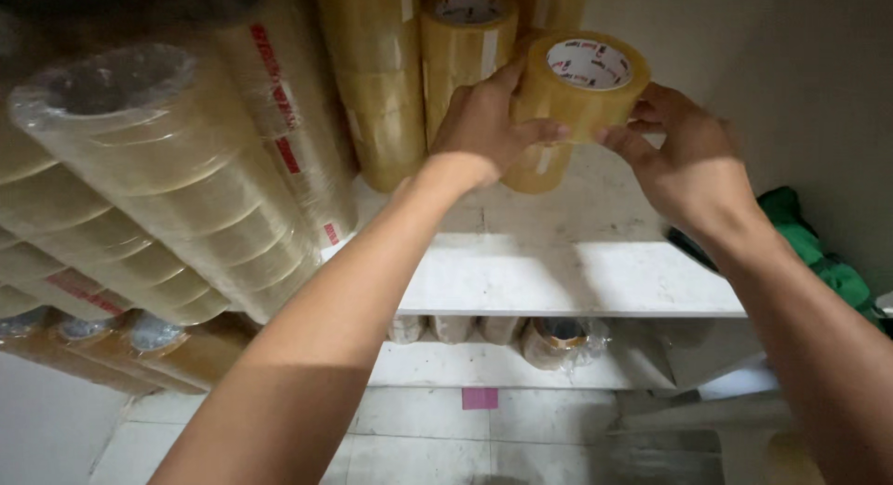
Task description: The person organizes rolls of packing tape on a shelf, picking up individual rolls and placing them into neat stacks.
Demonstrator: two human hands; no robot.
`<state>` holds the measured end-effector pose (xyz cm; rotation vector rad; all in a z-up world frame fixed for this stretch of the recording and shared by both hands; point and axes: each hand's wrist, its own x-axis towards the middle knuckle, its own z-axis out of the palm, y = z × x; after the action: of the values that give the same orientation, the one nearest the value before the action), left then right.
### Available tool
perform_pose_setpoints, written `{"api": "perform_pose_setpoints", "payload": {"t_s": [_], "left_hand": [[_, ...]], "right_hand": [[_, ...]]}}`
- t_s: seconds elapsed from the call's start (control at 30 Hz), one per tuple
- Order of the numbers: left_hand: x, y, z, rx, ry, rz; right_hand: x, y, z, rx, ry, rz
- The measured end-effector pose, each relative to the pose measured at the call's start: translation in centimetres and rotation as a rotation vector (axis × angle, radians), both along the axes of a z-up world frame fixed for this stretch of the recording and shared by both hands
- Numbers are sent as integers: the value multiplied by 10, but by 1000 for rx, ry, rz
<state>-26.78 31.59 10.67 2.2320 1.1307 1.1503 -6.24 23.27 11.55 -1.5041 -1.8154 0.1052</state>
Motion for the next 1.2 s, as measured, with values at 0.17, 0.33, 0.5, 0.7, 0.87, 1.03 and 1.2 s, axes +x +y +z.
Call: {"api": "perform_pose_setpoints", "payload": {"t_s": [0.17,0.33,0.5,0.7,0.87,1.03,1.2], "left_hand": [[2,17,0,30,-64,-76],[9,32,-4,28,-184,-99],[19,44,-10,164,-228,43],[30,73,-19,249,-226,88],[35,65,-14,145,-197,174],[47,62,-12,116,-91,298],[50,53,-5,-2,-53,327]], "right_hand": [[-7,3,13,-18,-55,-36],[4,25,4,20,-105,-36],[10,45,-1,41,-193,-20],[26,70,-7,111,-244,1],[27,83,-10,137,-246,15],[34,96,-14,125,-237,48],[35,98,-14,137,-209,113]]}}
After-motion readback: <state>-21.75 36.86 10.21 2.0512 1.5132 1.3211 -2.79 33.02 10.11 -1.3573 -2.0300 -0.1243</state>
